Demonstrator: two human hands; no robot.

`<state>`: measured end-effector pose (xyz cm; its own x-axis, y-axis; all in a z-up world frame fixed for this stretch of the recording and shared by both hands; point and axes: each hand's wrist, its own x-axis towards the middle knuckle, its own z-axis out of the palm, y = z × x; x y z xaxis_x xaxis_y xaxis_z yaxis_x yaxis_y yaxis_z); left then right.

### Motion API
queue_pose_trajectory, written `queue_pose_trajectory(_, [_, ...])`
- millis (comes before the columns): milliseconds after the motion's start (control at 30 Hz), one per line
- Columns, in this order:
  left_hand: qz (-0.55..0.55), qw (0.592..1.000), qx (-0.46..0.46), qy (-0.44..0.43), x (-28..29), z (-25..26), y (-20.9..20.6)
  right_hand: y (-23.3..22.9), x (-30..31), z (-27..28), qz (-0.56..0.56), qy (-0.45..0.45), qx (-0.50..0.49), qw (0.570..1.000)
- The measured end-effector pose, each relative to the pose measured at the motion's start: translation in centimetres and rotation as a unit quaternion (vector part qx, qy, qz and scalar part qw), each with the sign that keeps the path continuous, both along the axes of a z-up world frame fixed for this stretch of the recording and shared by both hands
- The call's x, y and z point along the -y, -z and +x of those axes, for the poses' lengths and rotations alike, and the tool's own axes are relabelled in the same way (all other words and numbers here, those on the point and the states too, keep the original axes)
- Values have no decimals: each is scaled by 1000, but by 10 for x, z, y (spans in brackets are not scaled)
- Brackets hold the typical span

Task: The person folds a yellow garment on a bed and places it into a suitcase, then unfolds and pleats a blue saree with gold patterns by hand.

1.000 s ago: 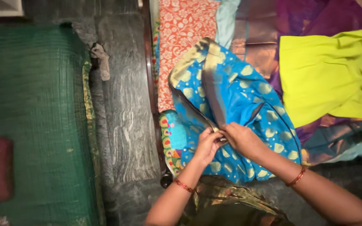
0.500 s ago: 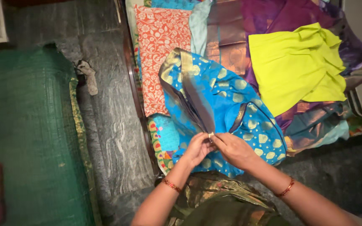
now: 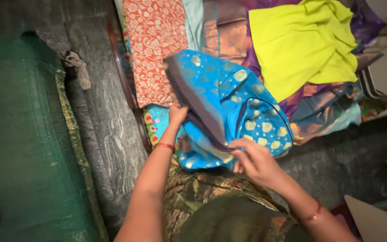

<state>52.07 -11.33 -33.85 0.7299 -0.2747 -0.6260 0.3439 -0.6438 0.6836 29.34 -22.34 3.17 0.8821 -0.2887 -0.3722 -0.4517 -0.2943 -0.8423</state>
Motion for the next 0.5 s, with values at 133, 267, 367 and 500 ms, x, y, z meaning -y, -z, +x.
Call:
queue_pose_trajectory(133, [-269, 913, -224, -209, 19, -21, -12, -30, 11, -40, 131, 111, 97, 980])
queue_pose_trajectory(267, [-325, 796, -303, -412, 35, -46, -27, -72, 36, -105, 203, 102, 225, 947])
queue_pose_trajectory(367, [-339, 731, -302, -510, 31, -68, -29, -103, 62, -177, 198, 119, 283, 931])
queue_pose_trajectory(500, [-204, 813, -97, -537, 9, -96, -25, -116, 106, -282, 115, 193, 325, 919])
